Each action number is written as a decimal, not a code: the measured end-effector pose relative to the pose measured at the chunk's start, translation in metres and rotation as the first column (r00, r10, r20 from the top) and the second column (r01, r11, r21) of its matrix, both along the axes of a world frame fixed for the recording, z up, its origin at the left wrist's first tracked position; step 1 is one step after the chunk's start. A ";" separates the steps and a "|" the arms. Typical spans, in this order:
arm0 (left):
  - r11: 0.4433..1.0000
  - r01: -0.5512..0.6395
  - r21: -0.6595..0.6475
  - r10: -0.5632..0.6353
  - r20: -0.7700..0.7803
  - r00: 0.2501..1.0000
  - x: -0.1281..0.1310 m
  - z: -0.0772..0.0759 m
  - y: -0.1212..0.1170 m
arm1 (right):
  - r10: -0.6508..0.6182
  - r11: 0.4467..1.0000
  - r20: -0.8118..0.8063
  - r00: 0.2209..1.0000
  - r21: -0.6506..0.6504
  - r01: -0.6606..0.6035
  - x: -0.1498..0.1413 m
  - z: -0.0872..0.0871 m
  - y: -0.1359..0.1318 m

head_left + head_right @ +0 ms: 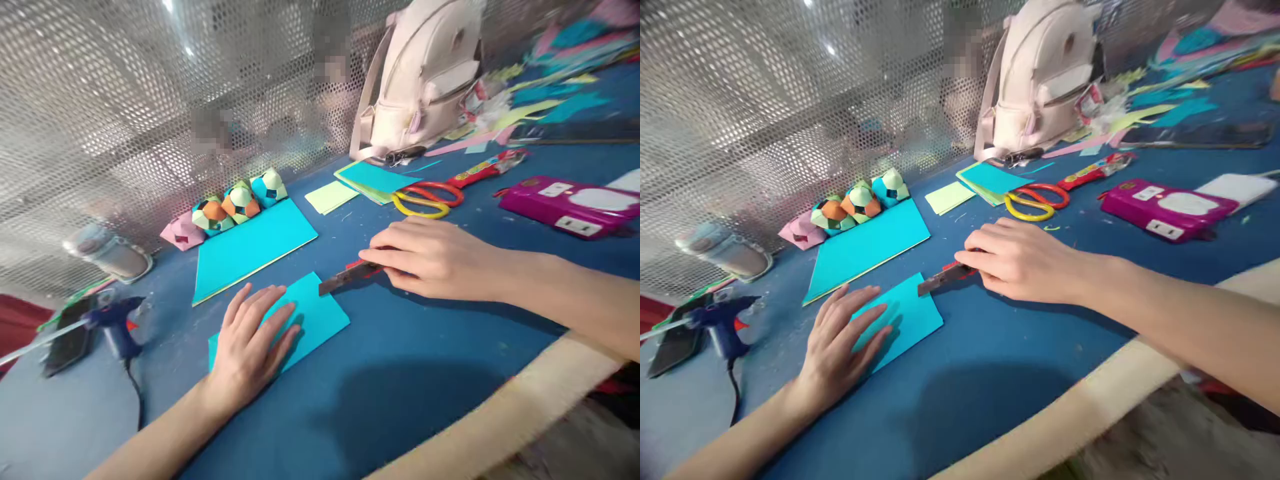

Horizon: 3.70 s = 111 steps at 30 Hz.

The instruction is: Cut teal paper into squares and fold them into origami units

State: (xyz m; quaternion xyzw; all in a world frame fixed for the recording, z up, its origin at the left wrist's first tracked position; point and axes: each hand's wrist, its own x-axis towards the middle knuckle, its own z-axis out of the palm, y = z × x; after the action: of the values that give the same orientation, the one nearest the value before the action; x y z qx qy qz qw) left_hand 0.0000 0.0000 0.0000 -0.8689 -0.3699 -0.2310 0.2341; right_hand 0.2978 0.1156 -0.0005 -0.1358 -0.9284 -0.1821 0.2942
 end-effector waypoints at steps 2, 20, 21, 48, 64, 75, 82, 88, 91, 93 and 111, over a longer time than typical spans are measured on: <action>1.000 -0.004 -0.011 0.004 -0.002 1.000 0.001 0.000 0.001 | -0.037 0.999 0.010 0.999 -0.035 0.037 0.000 -0.001 -0.001; 0.983 -0.034 -0.182 0.020 -0.081 0.997 -0.002 -0.003 0.004 | -0.215 0.905 0.008 0.977 -0.373 0.203 -0.007 -0.006 -0.007; 0.982 -0.038 -0.183 0.023 -0.082 0.996 -0.002 -0.003 0.004 | -0.208 0.913 -0.013 0.978 -0.362 0.189 -0.007 -0.006 -0.007; 0.996 0.064 -0.063 -0.047 0.236 0.971 -0.004 0.001 0.003 | -0.114 0.984 -0.115 0.987 -0.149 0.097 0.003 0.006 -0.007; 0.998 -0.016 -0.055 0.025 0.160 0.987 -0.003 -0.003 0.005 | 0.055 0.986 -0.219 0.974 -0.142 -0.087 0.006 0.012 -0.010; 0.995 -0.069 -0.067 0.078 0.151 0.985 -0.002 -0.003 0.004 | 0.056 0.995 -0.161 0.985 -0.067 -0.067 0.006 0.010 -0.008; 0.993 -0.082 -0.079 0.093 0.151 0.984 -0.003 -0.005 0.004 | 0.016 1.000 -0.046 0.999 -0.019 -0.017 0.004 0.007 -0.005; 0.992 -0.073 -0.105 0.087 0.143 0.986 -0.002 -0.003 0.006 | -0.004 0.998 0.017 1.000 -0.056 0.005 -0.001 0.001 -0.005; 0.992 -0.074 -0.102 0.087 0.129 0.988 -0.002 -0.002 0.006 | -0.001 0.993 0.044 0.999 -0.121 0.006 0.000 -0.005 -0.003; 0.992 -0.054 -0.118 0.068 0.120 0.991 -0.002 -0.002 0.006 | -0.002 0.980 0.081 0.997 -0.198 0.018 0.002 -0.006 -0.002; 0.853 -0.015 -0.522 -0.074 -0.150 0.986 -0.013 0.004 0.010 | 0.121 0.726 0.259 0.958 -0.681 0.093 0.019 0.015 -0.002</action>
State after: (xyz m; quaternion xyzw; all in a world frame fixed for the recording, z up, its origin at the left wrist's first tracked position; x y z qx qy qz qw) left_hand -0.0134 0.0097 0.0041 -0.9214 -0.3847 -0.0533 0.0158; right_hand 0.3166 0.1134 0.0141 -0.2001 -0.9628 0.1591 0.0871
